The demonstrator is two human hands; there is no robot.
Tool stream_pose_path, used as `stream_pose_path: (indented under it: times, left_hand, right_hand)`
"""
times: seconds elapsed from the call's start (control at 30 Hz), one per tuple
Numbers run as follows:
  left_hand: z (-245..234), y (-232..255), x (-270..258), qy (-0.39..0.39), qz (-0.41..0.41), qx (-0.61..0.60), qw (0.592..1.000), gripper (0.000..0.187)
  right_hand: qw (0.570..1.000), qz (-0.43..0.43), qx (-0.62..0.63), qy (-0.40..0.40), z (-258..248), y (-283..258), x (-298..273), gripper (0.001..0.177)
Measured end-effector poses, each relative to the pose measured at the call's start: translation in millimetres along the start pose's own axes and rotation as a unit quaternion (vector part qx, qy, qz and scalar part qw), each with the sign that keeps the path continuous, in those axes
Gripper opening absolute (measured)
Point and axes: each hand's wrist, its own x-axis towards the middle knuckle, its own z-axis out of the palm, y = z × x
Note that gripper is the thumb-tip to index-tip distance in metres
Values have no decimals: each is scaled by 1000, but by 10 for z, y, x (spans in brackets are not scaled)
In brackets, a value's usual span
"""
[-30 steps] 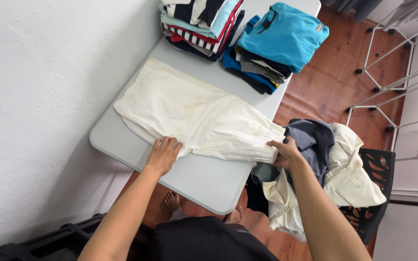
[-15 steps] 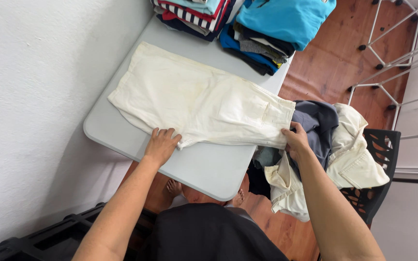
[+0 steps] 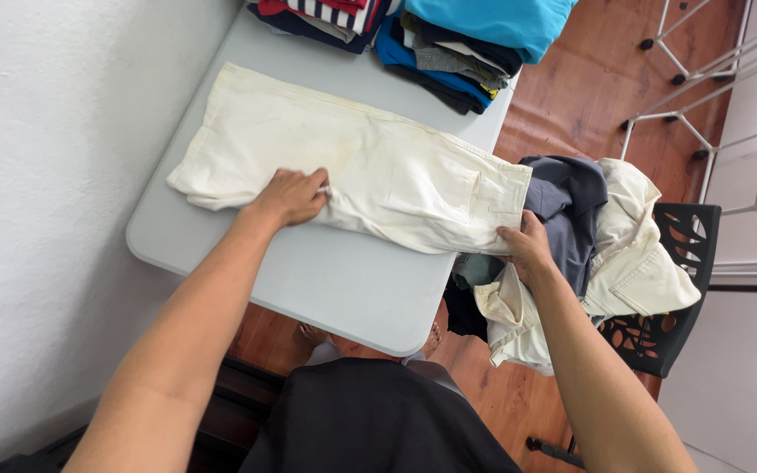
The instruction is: The person folds a black shirt and a blue shirt on a table, removes a pile of white and grey garments from a drawer, and then folds a white pair of shorts and a pair of grey trousers on the table.
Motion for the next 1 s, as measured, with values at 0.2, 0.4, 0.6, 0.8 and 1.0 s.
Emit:
stream_pose_path:
  times: [0.2,0.4,0.6,0.8,1.0]
  left_hand:
    - [23,234,418,173,42,19,984,15]
    - [565,462,548,259,-65,115,957,11]
    - [676,554,404,191,-130,4,973,31]
    - [569,208,286,162,-123,27,979,44]
    - [377,-761,147,228,-40,37,972,54]
  right_hand:
    - [999,39,-21,23,75,-135,-194,39]
    - [998,55,-23,22,64,-92,-221,37]
    - [972,13,-202,118,173,0,-203,53]
    - [765,-404,-487,122,1026,-233,-460,53]
    - [731,-357,-576,-75,1446,-348,-639,58]
